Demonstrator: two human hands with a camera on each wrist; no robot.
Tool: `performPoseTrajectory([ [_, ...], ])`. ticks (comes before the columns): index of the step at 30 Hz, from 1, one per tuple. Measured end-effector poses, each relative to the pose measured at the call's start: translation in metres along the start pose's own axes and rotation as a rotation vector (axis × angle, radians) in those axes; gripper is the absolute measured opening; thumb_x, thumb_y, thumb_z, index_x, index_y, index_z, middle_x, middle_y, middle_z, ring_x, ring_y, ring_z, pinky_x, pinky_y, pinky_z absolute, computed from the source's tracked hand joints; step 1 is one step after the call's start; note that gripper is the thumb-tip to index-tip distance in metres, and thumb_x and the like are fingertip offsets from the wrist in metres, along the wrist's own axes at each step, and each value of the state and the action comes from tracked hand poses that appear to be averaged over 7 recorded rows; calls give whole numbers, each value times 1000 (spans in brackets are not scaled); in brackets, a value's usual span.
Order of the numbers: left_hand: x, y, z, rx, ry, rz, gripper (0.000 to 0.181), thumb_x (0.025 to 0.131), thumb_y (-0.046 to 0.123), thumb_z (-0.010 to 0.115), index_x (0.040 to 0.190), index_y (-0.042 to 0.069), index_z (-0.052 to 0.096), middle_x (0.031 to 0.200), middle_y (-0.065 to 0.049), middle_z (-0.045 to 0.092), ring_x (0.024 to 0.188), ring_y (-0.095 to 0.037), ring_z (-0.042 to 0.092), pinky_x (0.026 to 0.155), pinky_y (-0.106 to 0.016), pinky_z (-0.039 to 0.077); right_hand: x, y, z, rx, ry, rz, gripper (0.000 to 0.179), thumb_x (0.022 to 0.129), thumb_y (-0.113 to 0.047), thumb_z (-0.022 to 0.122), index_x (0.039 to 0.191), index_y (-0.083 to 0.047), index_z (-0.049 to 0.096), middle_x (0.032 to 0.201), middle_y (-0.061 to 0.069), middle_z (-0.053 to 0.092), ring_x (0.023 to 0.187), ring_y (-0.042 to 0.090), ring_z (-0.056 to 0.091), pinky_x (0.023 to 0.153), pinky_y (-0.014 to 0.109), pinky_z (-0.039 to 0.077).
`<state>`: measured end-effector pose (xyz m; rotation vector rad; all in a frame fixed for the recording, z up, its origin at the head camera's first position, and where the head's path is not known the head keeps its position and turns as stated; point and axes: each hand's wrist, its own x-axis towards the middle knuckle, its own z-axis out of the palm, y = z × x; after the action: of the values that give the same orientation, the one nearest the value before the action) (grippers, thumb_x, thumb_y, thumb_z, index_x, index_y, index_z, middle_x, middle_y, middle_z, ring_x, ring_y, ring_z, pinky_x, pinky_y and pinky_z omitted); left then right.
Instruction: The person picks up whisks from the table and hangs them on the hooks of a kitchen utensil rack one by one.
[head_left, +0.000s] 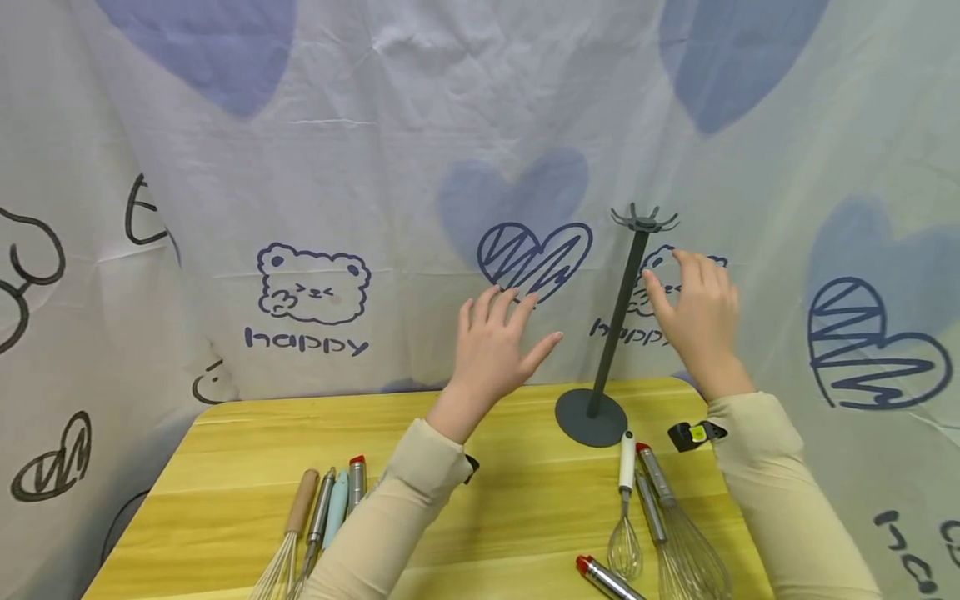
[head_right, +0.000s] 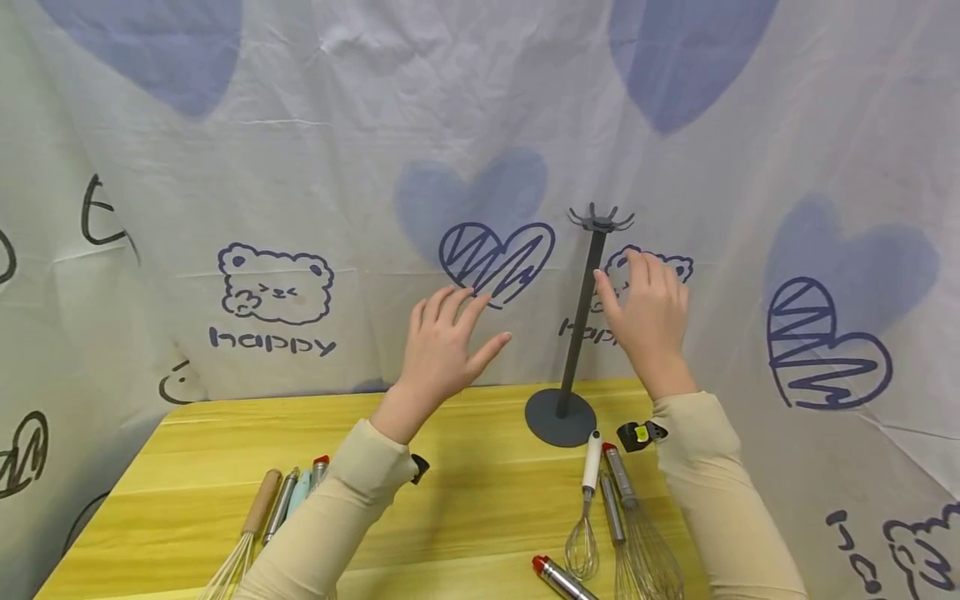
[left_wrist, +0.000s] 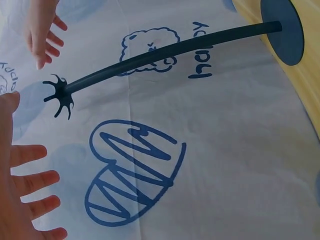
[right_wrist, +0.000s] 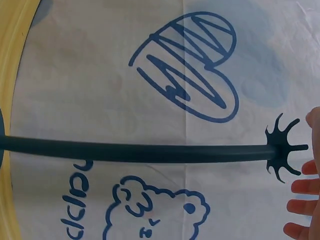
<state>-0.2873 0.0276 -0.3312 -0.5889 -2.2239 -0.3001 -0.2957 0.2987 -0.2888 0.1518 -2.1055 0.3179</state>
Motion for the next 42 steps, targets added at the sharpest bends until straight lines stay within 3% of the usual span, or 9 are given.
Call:
performPoseTrajectory([
  [4, 13, 3, 2, 21, 75, 41, 62, 89, 64, 54, 135, 21, 57, 131, -4, 60, 126, -27, 50, 103, -47, 39, 15, 3, 2, 3, -37, 58, 58, 96, -43, 56, 132, 2, 53, 130, 25, 58, 120, 45, 51, 93, 62, 41],
  [9, 31, 9, 5, 41, 121, 85, 60, 89, 64, 54, 131, 21, 60, 126, -3, 62, 121, -25, 51, 99, -44, 41, 34, 6, 6, -2, -80, 130, 63, 97, -49, 49, 136, 0, 51, 134, 24, 56, 122, 45, 50, 92, 62, 40],
  [17, 56, 16, 7, 96, 209, 137, 56, 88, 63, 56, 124, 21, 65, 120, -2, 65, 114, -24, 55, 94, -43, 43, 56, 10, 10, -24, -143, 133, 66, 99, -52, 43, 139, 0, 48, 136, 25, 54, 125, 45, 48, 96, 63, 38],
  [28, 88, 24, 13, 114, 134, 134, 56, 93, 64, 47, 126, 22, 64, 125, -1, 63, 118, -24, 53, 98, -43, 40, 75, 20, 16, -13, -249, 128, 72, 100, -57, 32, 141, 1, 45, 141, 27, 49, 130, 47, 44, 104, 63, 35],
  [35, 110, 33, 16, 121, 169, 151, 52, 93, 62, 47, 123, 24, 65, 122, 1, 64, 116, -22, 54, 97, -42, 42, 80, 24, 15, 3, -257, 161, 70, 102, -54, 24, 140, 0, 47, 142, 25, 48, 131, 46, 43, 106, 62, 33],
  [42, 132, 37, 18, 120, 91, 110, 56, 96, 65, 38, 127, 25, 62, 126, 2, 63, 120, -22, 52, 98, -42, 41, 84, 26, 17, 17, -253, 156, 64, 103, -50, 25, 138, -1, 50, 139, 25, 51, 129, 47, 45, 105, 61, 35],
])
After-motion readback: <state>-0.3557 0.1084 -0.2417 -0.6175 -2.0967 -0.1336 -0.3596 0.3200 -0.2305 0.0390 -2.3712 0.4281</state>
